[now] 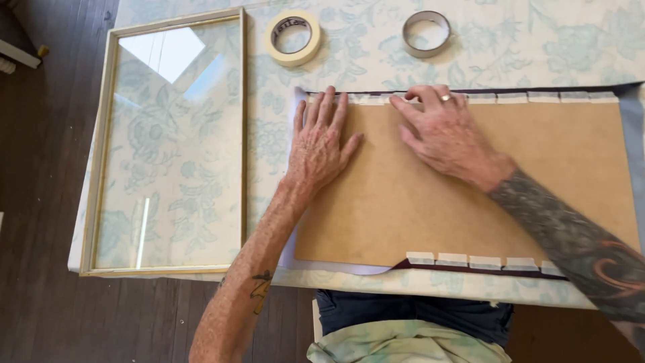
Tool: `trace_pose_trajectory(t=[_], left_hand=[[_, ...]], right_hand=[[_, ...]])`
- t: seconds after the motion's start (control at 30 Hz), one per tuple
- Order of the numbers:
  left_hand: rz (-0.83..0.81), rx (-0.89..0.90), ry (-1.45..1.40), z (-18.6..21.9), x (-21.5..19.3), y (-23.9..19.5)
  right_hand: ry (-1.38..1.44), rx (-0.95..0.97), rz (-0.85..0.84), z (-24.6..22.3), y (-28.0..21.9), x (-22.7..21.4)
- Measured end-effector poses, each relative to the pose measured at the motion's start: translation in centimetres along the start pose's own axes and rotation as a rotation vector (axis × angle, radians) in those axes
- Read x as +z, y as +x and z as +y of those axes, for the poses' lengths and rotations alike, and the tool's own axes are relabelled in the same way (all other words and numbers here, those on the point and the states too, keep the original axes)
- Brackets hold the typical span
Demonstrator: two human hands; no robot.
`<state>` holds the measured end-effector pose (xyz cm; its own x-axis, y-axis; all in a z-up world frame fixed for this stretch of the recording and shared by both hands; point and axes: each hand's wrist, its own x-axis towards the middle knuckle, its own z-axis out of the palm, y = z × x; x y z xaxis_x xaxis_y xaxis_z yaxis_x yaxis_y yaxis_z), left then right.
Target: Securing a decorative ribbon border to a backing board using masking tape in preparation for framing.
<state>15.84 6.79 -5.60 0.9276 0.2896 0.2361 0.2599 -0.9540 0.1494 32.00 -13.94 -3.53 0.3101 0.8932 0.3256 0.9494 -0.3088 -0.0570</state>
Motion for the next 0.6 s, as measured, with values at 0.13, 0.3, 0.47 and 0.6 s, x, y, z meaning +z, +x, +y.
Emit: trace_pose_trajectory(t=[0.13,0.3,0.47,0.6], left_hand=[[-0.031,0.029,-0.024,-0.8,0.3,-0.8],[0.02,0.003,-0.059,-3.3,-1.6,0.4],[0.047,0.085,-0.028,-4.2,-0.2,-0.4],[0.079,0.093,-0.063,-4.9,-0.6,-0.2]], right_hand=[[-0.172,-0.052,0.038,-1.3,1.5,1.4],[-0.041,-0.035,0.01,0.0,2.8,1.9],[-0.093,-0.075,0.013,-2.0,4.4,3.1],[0.087,-0.059,-0.062,-1.3,5.7,1.7]])
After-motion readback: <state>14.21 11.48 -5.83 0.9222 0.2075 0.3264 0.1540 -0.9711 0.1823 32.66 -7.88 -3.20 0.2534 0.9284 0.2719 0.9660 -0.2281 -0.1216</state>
